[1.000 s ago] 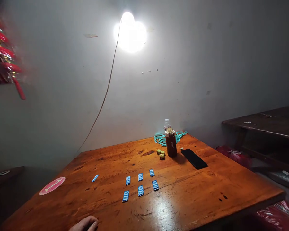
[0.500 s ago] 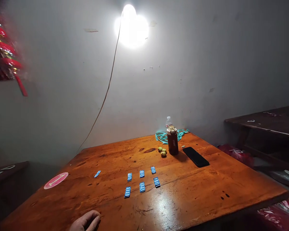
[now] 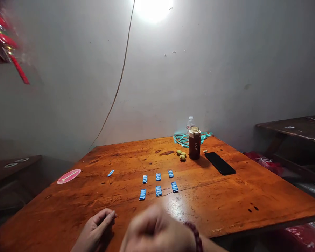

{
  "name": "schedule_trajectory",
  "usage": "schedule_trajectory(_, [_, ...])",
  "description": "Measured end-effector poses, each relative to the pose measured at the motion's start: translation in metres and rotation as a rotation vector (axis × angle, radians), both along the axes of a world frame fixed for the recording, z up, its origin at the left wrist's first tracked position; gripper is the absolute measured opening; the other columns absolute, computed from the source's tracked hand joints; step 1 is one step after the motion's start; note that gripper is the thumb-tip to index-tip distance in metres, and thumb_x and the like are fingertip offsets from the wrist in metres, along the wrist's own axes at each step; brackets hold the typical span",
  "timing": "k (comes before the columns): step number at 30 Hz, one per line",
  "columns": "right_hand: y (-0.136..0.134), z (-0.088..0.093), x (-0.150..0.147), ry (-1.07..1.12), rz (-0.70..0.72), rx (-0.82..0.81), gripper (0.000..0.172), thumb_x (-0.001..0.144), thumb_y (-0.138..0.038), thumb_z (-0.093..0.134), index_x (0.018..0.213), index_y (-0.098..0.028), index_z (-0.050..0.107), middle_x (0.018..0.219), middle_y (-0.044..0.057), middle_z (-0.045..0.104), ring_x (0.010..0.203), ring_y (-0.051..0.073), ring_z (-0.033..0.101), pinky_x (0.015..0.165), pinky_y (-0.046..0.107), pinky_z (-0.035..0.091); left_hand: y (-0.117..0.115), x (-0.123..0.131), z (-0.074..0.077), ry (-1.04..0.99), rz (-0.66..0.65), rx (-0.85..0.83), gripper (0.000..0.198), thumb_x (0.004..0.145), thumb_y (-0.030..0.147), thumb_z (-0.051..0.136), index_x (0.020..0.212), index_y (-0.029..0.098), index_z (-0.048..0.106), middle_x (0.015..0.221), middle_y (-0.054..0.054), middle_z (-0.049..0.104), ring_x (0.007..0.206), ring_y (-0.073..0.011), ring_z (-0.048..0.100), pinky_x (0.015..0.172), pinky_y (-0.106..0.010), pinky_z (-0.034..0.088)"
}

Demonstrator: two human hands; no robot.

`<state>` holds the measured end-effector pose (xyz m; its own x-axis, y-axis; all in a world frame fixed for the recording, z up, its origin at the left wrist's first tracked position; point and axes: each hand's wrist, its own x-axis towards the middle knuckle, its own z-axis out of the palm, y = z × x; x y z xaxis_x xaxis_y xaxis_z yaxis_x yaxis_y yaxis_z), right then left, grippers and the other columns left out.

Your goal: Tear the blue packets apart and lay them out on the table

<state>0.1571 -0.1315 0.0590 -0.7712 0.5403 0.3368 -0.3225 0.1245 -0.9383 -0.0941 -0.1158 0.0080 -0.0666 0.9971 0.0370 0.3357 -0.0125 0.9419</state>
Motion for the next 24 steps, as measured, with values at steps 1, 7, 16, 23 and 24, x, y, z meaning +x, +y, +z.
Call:
schedule_trajectory(1, [0.023, 0.002, 0.004, 0.025, -0.108, -0.020, 0.033, 0.082, -0.045, 0.037, 0.081, -0.019, 0.057, 0.084, 0.003, 0.060, 0.073, 0.012, 0.056, 0.067, 0.024, 0.044, 0.007, 0.005, 0.003, -0.028, -0.039, 0.002, 0.035, 0.069, 0.051, 0.050, 0.061, 0.016, 0.052, 0.050, 0.004, 0.047, 0.044, -0.0081, 0.041, 0.044, -0.019, 0.034])
schedule_trajectory(7, [0.150, -0.030, 0.029, 0.090, -1.299, -0.265, 0.037, 0.073, -0.051, 0.040, 0.071, -0.017, 0.054, 0.078, 0.006, 0.060, 0.069, 0.016, 0.056, 0.065, 0.027, 0.044, 0.087, 0.049, 0.015, -0.148, 0.069, 0.171, 0.038, 0.076, 0.049, 0.040, 0.079, 0.015, 0.057, 0.081, -0.006, 0.061, 0.080, -0.0172, 0.055, 0.072, -0.028, 0.042])
schedule_trajectory(16, [0.160, -0.092, 0.020, -0.885, -1.167, 0.150, 0.056, 0.078, -0.047, 0.034, 0.120, -0.012, 0.042, 0.128, 0.014, 0.039, 0.121, 0.028, 0.027, 0.098, 0.045, 0.017, 0.129, 0.062, -0.026, 0.242, -0.014, 0.175, 0.047, 0.081, 0.044, 0.032, 0.118, 0.016, 0.040, 0.125, -0.010, 0.043, 0.117, -0.0193, 0.036, 0.098, -0.037, 0.026])
schedule_trajectory(23, [0.147, -0.088, -0.032, -0.877, -1.045, 0.219, 0.052, 0.079, -0.045, 0.035, 0.124, -0.018, 0.039, 0.132, 0.010, 0.033, 0.125, 0.025, 0.019, 0.101, 0.046, 0.007, 0.120, 0.086, -0.040, 0.532, -0.162, 0.150, 0.048, 0.080, 0.038, 0.037, 0.122, 0.017, 0.041, 0.131, -0.010, 0.038, 0.125, -0.0248, 0.022, 0.102, -0.043, 0.012])
schedule_trajectory(24, [0.148, -0.086, -0.039, -0.806, -1.021, 0.206, 0.050, 0.080, -0.043, 0.034, 0.123, -0.018, 0.040, 0.132, 0.009, 0.035, 0.124, 0.024, 0.022, 0.101, 0.044, 0.009, 0.122, 0.090, -0.042, 0.510, -0.183, 0.164, 0.047, 0.080, 0.035, 0.035, 0.123, 0.017, 0.039, 0.131, -0.009, 0.037, 0.125, -0.0234, 0.023, 0.102, -0.041, 0.013])
